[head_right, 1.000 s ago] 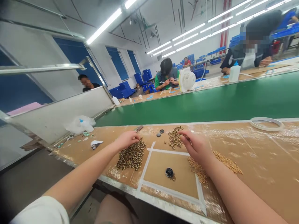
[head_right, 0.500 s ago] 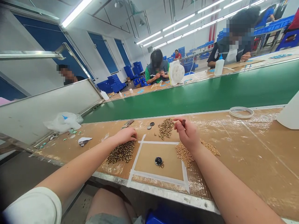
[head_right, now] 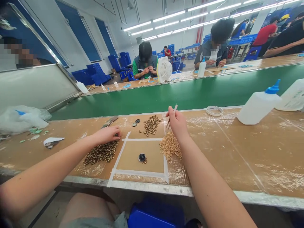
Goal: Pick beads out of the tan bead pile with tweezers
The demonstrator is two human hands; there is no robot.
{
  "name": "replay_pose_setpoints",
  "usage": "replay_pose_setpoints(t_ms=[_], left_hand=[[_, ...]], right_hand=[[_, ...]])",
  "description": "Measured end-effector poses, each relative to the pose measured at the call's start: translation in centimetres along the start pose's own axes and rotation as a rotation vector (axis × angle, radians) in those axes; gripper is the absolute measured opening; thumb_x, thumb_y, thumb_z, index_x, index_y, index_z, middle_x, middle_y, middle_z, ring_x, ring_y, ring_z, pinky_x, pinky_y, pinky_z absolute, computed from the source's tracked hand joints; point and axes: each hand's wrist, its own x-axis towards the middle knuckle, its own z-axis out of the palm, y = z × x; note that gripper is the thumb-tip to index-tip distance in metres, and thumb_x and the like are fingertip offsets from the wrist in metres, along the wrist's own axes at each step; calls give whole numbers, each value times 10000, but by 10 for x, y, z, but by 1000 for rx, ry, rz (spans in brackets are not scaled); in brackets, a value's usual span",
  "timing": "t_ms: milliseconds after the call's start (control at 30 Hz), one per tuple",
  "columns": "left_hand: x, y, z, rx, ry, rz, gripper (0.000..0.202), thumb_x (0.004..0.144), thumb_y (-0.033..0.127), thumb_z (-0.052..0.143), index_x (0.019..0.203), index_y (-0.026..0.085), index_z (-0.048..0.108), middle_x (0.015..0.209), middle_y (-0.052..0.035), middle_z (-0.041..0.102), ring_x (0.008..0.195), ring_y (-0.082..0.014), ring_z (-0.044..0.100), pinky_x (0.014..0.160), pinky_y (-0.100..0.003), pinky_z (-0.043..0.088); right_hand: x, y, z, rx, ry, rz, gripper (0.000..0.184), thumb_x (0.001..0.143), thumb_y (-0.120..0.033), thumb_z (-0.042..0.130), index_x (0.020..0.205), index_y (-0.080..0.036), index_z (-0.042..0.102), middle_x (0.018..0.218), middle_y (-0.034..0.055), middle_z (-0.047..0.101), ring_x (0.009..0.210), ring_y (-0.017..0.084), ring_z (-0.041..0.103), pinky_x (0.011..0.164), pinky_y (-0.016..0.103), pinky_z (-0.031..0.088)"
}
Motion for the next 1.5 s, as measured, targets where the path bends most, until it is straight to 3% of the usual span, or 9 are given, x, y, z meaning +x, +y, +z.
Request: replay_pose_setpoints(t_ms=[133, 267, 433, 600, 700, 867, 1000, 1300, 1500], left_hand=[[0, 2, 0, -36, 15, 2, 125, 810, 331, 671, 831, 234, 747, 1010, -61, 705, 901, -229, 658, 805, -294, 464], [-1, 16, -3, -95, 106, 12, 151, 794, 364, 668, 821, 234, 738, 988, -56, 719, 890, -221, 655, 820, -303, 461], [9, 67, -5, -394, 285, 19, 136, 801, 337, 654, 809, 209, 699, 741, -8, 693, 675, -158, 599, 647, -274, 423], [49, 127, 10, -964, 409, 59, 172, 754, 312, 721, 769, 179, 613, 708, 5, 658, 629, -119, 565, 592, -238, 414], [70, 146, 26, -1214, 443, 134, 187, 748, 276, 736, 771, 175, 581, 719, 12, 654, 635, -104, 568, 601, -227, 428], [79, 149, 43, -1402, 404, 237, 252, 784, 311, 777, 810, 181, 563, 739, 27, 645, 549, -63, 511, 525, -205, 395], [81, 148, 46, -1440, 401, 247, 282, 825, 371, 778, 832, 190, 561, 692, 41, 609, 477, -54, 457, 456, -205, 344], [86, 153, 50, -1323, 523, 316, 204, 835, 275, 744, 805, 168, 573, 749, 29, 587, 620, -64, 489, 602, -216, 426], [86, 155, 53, -1371, 512, 330, 158, 832, 212, 707, 838, 182, 553, 770, 31, 591, 692, -83, 590, 656, -226, 479]], right_hand=[[5, 2, -2, 62, -121, 109, 554, 879, -711, 632, 799, -172, 734, 611, 25, 634, 542, 144, 548, 554, 299, 431], [6, 9, -1, -21, -214, 145, 535, 867, -674, 668, 805, -153, 772, 531, 5, 588, 489, 120, 511, 518, 279, 402], [5, 11, 1, -15, -400, 161, 465, 840, -627, 726, 778, -166, 721, 582, 12, 624, 471, 104, 495, 471, 273, 372], [-3, -1, 0, -11, -591, 120, 386, 877, -559, 728, 761, -198, 653, 554, -21, 595, 462, 97, 484, 477, 273, 353], [-10, -7, -1, -49, -733, 57, 379, 909, -537, 706, 733, -207, 644, 570, -26, 586, 498, 95, 478, 507, 278, 351], [-17, -7, 2, -186, -831, -84, 510, 935, -554, 675, 599, -206, 513, 612, -25, 524, 573, 99, 414, 546, 295, 319], [-19, -5, 6, -271, -876, -93, 567, 943, -595, 642, 578, -209, 444, 603, -28, 481, 573, 103, 363, 534, 303, 286], [-22, -6, 6, -356, -905, -100, 590, 938, -592, 658, 560, -204, 423, 613, -18, 541, 542, 97, 369, 510, 307, 285], [-22, -3, 7, -382, -920, -111, 559, 963, -560, 635, 577, -209, 433, 612, -14, 547, 547, 106, 412, 517, 305, 308]])
